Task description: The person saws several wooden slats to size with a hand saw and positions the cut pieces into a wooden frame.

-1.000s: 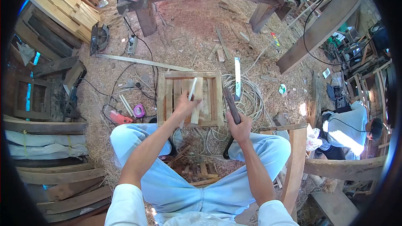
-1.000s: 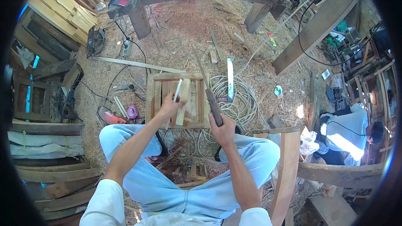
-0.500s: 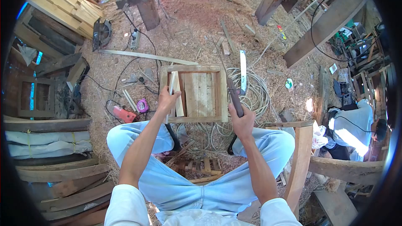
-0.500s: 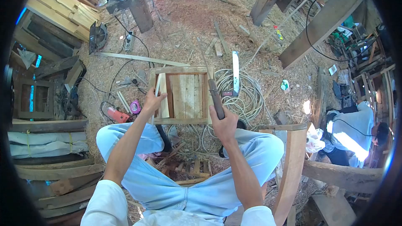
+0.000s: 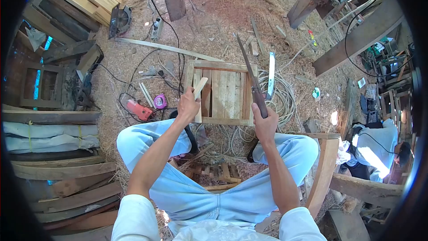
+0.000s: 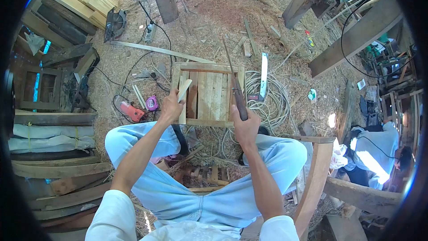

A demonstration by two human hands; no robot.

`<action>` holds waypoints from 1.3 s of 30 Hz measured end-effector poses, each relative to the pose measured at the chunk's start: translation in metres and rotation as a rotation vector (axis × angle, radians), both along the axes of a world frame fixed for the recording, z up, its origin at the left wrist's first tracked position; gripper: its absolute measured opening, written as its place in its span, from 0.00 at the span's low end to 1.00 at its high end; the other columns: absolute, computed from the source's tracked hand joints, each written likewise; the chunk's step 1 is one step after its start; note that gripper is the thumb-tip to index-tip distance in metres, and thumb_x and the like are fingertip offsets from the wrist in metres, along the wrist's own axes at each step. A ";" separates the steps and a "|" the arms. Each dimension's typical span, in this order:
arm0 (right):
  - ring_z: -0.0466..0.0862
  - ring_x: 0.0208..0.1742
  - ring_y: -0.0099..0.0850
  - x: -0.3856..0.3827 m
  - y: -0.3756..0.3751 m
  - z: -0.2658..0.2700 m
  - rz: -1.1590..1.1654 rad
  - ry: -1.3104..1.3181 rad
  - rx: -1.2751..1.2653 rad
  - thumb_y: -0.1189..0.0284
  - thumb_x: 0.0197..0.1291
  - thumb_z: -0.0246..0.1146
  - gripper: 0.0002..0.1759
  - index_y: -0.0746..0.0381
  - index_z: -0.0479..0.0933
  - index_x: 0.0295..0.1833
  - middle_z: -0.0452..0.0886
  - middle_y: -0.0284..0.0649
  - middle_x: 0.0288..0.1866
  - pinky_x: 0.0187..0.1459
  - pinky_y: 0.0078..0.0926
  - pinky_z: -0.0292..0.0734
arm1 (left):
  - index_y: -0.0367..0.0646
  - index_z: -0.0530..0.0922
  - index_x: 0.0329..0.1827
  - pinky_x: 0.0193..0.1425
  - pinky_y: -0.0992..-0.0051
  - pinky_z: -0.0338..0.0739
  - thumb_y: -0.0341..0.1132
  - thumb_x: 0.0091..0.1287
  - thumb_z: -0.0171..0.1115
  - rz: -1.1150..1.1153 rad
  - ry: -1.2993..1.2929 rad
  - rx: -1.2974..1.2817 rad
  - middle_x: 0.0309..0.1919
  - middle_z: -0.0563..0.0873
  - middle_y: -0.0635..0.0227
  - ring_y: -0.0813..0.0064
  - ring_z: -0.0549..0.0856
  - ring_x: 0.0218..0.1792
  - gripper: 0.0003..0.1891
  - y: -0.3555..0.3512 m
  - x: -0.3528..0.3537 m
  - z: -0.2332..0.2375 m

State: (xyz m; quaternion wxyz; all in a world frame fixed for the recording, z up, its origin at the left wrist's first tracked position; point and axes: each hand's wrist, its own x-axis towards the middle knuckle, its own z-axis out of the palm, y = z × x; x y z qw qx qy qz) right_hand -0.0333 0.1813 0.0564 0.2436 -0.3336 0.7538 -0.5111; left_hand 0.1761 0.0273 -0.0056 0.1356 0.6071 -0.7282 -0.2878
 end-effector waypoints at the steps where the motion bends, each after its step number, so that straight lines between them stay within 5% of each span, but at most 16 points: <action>1: 0.58 0.19 0.18 0.000 0.000 0.000 0.007 0.003 -0.004 0.61 0.63 0.66 0.25 0.67 0.69 0.21 0.59 0.27 0.14 0.21 0.27 0.52 | 0.36 0.74 0.55 0.53 0.53 0.77 0.36 0.60 0.68 0.017 0.001 0.045 0.44 0.85 0.43 0.45 0.84 0.48 0.22 -0.003 0.001 0.001; 5: 0.58 0.19 0.18 0.000 0.000 0.001 -0.007 -0.007 0.014 0.61 0.64 0.65 0.25 0.67 0.70 0.21 0.59 0.27 0.14 0.21 0.27 0.53 | 0.34 0.72 0.57 0.55 0.59 0.77 0.39 0.60 0.69 0.012 0.185 0.119 0.46 0.85 0.48 0.52 0.85 0.49 0.26 -0.005 -0.011 0.007; 9: 0.58 0.18 0.18 -0.002 0.002 -0.001 -0.024 -0.019 0.002 0.61 0.63 0.65 0.24 0.68 0.71 0.21 0.59 0.28 0.13 0.21 0.28 0.53 | 0.29 0.72 0.52 0.27 0.76 0.81 0.30 0.67 0.62 0.232 0.574 0.548 0.36 0.84 0.55 0.73 0.86 0.30 0.16 -0.002 -0.040 0.001; 13: 0.59 0.18 0.19 -0.008 0.007 -0.009 -0.036 -0.028 0.005 0.62 0.63 0.66 0.24 0.68 0.71 0.21 0.60 0.29 0.13 0.22 0.29 0.54 | 0.24 0.72 0.48 0.28 0.72 0.86 0.25 0.68 0.55 0.472 0.864 0.742 0.35 0.85 0.50 0.65 0.88 0.28 0.12 0.001 -0.058 -0.011; 16: 0.59 0.18 0.19 -0.012 0.011 -0.009 -0.048 -0.040 0.010 0.62 0.63 0.66 0.24 0.68 0.70 0.21 0.60 0.29 0.13 0.22 0.29 0.54 | 0.23 0.72 0.47 0.25 0.72 0.85 0.25 0.68 0.55 0.524 0.878 0.806 0.36 0.85 0.47 0.63 0.89 0.29 0.11 0.000 -0.063 -0.018; 18: 0.59 0.18 0.19 -0.016 0.014 -0.007 -0.047 0.004 0.009 0.62 0.63 0.66 0.24 0.68 0.70 0.21 0.60 0.29 0.13 0.22 0.29 0.54 | 0.23 0.70 0.50 0.32 0.65 0.86 0.30 0.68 0.56 0.394 0.718 0.699 0.41 0.84 0.43 0.56 0.89 0.34 0.16 0.001 -0.063 -0.027; 20: 0.59 0.18 0.19 -0.017 0.017 -0.004 -0.054 0.036 0.007 0.62 0.63 0.66 0.24 0.68 0.70 0.21 0.60 0.29 0.13 0.22 0.30 0.54 | 0.23 0.66 0.56 0.48 0.57 0.83 0.37 0.69 0.58 0.251 0.330 0.424 0.49 0.79 0.39 0.47 0.85 0.45 0.23 0.003 -0.063 -0.041; 21: 0.59 0.18 0.19 -0.017 0.017 -0.001 -0.056 0.005 0.016 0.62 0.63 0.66 0.24 0.68 0.70 0.21 0.60 0.30 0.13 0.22 0.29 0.54 | 0.25 0.62 0.60 0.60 0.54 0.73 0.44 0.70 0.57 0.171 0.081 0.212 0.55 0.72 0.38 0.42 0.78 0.54 0.29 0.019 -0.067 -0.009; 26: 0.59 0.19 0.19 -0.021 0.025 -0.001 -0.070 -0.025 0.029 0.61 0.63 0.66 0.25 0.68 0.71 0.21 0.61 0.30 0.14 0.22 0.29 0.54 | 0.28 0.65 0.58 0.59 0.55 0.71 0.51 0.72 0.54 -0.017 0.244 0.022 0.54 0.70 0.41 0.43 0.76 0.53 0.29 0.034 -0.083 -0.018; 28: 0.68 0.18 0.15 -0.025 0.030 -0.006 -0.038 0.014 0.009 0.60 0.65 0.65 0.21 0.62 0.75 0.23 0.70 0.26 0.16 0.20 0.20 0.60 | 0.29 0.69 0.55 0.59 0.57 0.71 0.50 0.72 0.54 -0.009 0.443 0.323 0.50 0.74 0.43 0.47 0.77 0.51 0.27 0.038 -0.101 -0.006; 29: 0.60 0.20 0.17 -0.024 0.033 -0.007 -0.066 -0.060 -0.026 0.61 0.64 0.66 0.23 0.69 0.74 0.25 0.62 0.28 0.15 0.22 0.27 0.55 | 0.30 0.72 0.52 0.57 0.59 0.72 0.47 0.72 0.55 0.017 0.552 0.442 0.46 0.79 0.45 0.49 0.80 0.50 0.23 0.040 -0.111 -0.018; 32: 0.61 0.21 0.16 -0.019 0.043 -0.014 -0.130 -0.144 -0.085 0.63 0.64 0.66 0.21 0.70 0.75 0.27 0.63 0.27 0.16 0.22 0.24 0.55 | 0.31 0.73 0.51 0.55 0.58 0.73 0.42 0.71 0.57 -0.092 0.448 0.300 0.43 0.83 0.44 0.48 0.82 0.48 0.20 0.059 -0.138 0.008; 39: 0.62 0.20 0.15 -0.021 0.064 -0.031 -0.211 -0.307 -0.043 0.63 0.65 0.65 0.22 0.67 0.74 0.23 0.65 0.25 0.16 0.21 0.23 0.55 | 0.33 0.73 0.52 0.49 0.59 0.77 0.41 0.68 0.64 -0.201 0.423 0.236 0.42 0.85 0.50 0.51 0.85 0.45 0.20 0.055 -0.149 -0.024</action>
